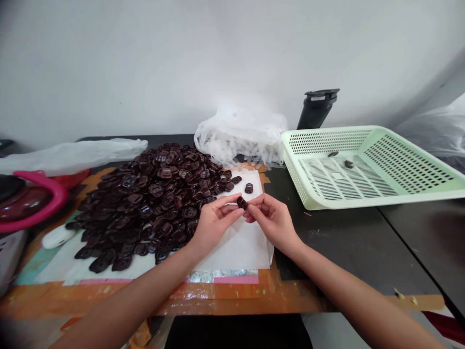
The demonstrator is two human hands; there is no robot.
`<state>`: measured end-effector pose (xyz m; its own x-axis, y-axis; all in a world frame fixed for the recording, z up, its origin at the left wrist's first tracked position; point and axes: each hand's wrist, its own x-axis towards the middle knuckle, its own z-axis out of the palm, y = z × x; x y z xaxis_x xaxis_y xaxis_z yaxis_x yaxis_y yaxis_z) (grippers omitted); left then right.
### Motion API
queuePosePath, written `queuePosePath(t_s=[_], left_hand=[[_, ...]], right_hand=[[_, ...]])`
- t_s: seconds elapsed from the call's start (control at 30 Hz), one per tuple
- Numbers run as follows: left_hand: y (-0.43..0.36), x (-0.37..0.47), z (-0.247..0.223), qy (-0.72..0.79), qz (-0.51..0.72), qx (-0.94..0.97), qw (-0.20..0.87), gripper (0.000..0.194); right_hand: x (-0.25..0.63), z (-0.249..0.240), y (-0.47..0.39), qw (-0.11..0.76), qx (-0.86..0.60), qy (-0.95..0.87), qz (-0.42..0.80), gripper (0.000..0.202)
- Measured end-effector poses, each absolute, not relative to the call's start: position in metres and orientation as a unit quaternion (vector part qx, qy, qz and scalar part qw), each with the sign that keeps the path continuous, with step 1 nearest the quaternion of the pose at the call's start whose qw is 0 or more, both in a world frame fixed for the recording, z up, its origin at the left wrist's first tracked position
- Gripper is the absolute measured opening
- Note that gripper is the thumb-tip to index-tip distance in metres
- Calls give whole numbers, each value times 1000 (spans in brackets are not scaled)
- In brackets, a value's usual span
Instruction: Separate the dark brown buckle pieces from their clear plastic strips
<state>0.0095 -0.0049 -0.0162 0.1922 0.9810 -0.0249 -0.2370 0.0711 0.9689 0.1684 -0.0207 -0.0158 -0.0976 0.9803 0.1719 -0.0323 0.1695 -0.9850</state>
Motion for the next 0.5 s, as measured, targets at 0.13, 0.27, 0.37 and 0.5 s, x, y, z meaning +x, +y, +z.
queuePosePath(t_s=[0.13,0.27,0.37,0.5], left_hand=[[-6,12,-23,392,518,493,578,39],[-8,13,-24,389,525,515,554,38],[-10,14,-21,402,521,519,546,36],[-14,15,-16,413,514,514,549,37]], right_hand=[[167,-17,-21,524,-433,-556,479,20],[165,-19,-23,528,-432,-566,463,21],[165,-21,-24,528,-430,-575,455,20],[165,-23,-24,520,-420,-613,422,31]])
